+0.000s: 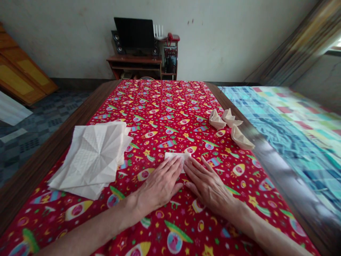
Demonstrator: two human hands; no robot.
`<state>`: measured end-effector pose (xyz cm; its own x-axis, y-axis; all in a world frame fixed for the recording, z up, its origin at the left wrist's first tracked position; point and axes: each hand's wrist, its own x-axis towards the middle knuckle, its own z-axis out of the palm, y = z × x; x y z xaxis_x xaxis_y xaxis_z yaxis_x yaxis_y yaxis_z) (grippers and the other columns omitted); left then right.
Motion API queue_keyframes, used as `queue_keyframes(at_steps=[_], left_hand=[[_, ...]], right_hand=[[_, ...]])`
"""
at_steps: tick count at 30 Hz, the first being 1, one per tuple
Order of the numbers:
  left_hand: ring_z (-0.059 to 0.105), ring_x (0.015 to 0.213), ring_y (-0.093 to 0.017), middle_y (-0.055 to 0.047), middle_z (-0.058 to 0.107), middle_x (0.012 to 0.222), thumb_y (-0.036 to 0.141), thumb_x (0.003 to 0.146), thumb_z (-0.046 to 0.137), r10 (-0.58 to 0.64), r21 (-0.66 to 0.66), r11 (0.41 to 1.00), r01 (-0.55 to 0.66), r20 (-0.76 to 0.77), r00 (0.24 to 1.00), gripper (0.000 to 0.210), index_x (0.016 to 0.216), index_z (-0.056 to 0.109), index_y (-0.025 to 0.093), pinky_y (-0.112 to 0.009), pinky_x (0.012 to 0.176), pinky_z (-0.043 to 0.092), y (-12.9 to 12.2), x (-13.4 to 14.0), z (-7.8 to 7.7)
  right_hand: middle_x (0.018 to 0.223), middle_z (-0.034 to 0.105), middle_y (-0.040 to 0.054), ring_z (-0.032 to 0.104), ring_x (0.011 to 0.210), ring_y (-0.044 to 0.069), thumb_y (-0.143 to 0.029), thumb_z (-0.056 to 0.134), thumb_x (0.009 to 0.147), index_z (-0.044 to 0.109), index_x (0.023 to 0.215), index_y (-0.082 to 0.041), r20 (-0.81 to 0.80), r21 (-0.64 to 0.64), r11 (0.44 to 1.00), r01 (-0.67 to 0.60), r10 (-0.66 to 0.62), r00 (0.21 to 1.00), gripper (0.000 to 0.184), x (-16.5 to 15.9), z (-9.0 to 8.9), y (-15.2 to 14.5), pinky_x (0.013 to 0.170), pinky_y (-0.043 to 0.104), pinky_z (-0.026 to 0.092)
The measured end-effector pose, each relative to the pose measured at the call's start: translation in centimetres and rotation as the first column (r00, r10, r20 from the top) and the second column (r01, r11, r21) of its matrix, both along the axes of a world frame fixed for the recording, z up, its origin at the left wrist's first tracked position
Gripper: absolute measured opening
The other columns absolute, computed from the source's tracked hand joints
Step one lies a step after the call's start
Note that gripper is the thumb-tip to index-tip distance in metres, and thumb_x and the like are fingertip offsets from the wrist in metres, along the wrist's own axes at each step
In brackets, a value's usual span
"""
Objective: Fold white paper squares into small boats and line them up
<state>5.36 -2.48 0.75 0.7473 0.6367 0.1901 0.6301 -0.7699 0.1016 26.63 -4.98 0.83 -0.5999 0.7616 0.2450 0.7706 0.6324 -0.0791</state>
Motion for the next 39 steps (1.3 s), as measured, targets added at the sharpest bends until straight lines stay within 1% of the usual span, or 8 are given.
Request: queue_keyframes(at_steps=[9,14,20,23,26,32,35,39], left_hand=[[0.024,0.140,-0.026,-0.016,0.031,0.149,0.037,0.096,0.038,0.084,0.033,0.996,-0.082,-0.050,0.995,0.052,0.137,0.039,0.006,-0.046,0.114,0.025,1.6,-1.8,-0.3],[0.027,0.139,-0.025,-0.014,0.032,0.149,0.038,0.096,0.036,0.105,0.066,0.993,-0.103,-0.028,0.994,0.050,0.138,0.039,0.009,-0.046,0.113,0.027,1.1,-3.0,-0.5],[0.028,0.139,-0.025,-0.014,0.035,0.148,0.034,0.097,0.035,0.119,0.072,0.990,-0.118,-0.015,0.993,0.048,0.137,0.041,0.009,-0.045,0.114,0.027,0.9,-3.1,-0.8],[0.028,0.139,-0.024,-0.015,0.035,0.148,0.032,0.097,0.033,0.123,0.065,0.990,-0.123,-0.001,0.992,0.047,0.137,0.041,0.008,-0.045,0.114,0.028,0.9,-3.1,-0.9],[0.027,0.139,-0.024,-0.015,0.035,0.148,0.031,0.097,0.032,0.122,0.054,0.991,-0.122,0.018,0.992,0.046,0.137,0.041,0.008,-0.046,0.114,0.028,1.0,-3.1,-1.0],[0.023,0.141,-0.025,-0.016,0.026,0.152,0.028,0.097,0.032,0.115,0.037,0.992,-0.118,0.076,0.990,0.049,0.143,0.030,0.009,-0.046,0.113,0.030,1.0,-3.1,-1.2],[0.018,0.142,-0.026,-0.015,0.019,0.154,0.025,0.097,0.033,0.133,0.029,0.990,-0.138,0.144,0.981,0.053,0.146,0.020,0.010,-0.045,0.113,0.030,1.2,-3.0,-0.8],[0.014,0.143,-0.026,-0.013,0.014,0.156,0.022,0.095,0.037,0.138,0.108,0.979,-0.170,0.258,0.956,0.061,0.149,0.009,0.015,-0.045,0.115,0.028,1.4,-3.0,1.3]], right_hand=[[0.144,0.042,0.0072,0.030,0.137,0.026,-0.029,0.038,0.097,0.043,0.139,-0.018,-0.034,-0.047,0.997,0.057,-0.059,0.998,0.044,0.8,-0.2,2.0,0.109,0.053,0.032],[0.138,0.050,0.0088,0.039,0.133,0.024,-0.028,0.038,0.097,0.050,0.134,-0.019,-0.160,-0.021,0.990,0.139,-0.141,0.977,0.040,1.9,-0.9,2.5,0.108,0.048,0.036],[0.090,0.072,0.0065,0.067,0.080,0.019,-0.037,0.042,0.095,0.068,0.098,-0.021,-0.430,-0.109,0.937,0.332,-0.345,0.834,0.031,1.8,-0.1,2.2,0.072,0.029,0.052],[0.064,0.067,0.0008,0.060,0.057,0.014,-0.044,0.045,0.092,0.067,0.077,-0.021,-0.357,-0.268,0.889,0.372,-0.451,0.818,0.034,0.7,0.5,2.5,0.053,0.023,0.042],[0.058,0.062,-0.0022,0.053,0.051,0.011,-0.044,0.055,0.085,0.064,0.072,-0.020,-0.312,-0.337,0.857,0.389,-0.492,0.813,0.029,-0.3,0.5,3.3,0.049,0.021,0.034],[0.052,0.052,-0.0048,0.042,0.047,0.008,-0.031,0.059,0.076,0.054,0.059,-0.018,-0.320,-0.370,0.875,0.311,-0.435,0.842,0.022,-0.8,-0.3,3.5,0.046,0.019,0.027],[0.053,0.049,-0.0046,0.039,0.047,0.007,-0.030,0.059,0.078,0.050,0.056,-0.018,-0.360,-0.308,0.914,0.265,-0.369,0.857,0.026,-0.7,-0.3,3.3,0.046,0.020,0.026],[0.060,0.051,-0.0011,0.043,0.052,0.009,-0.030,0.052,0.086,0.050,0.060,-0.018,-0.477,-0.031,0.952,0.305,-0.282,0.832,0.029,-0.7,1.3,3.6,0.049,0.021,0.031]])
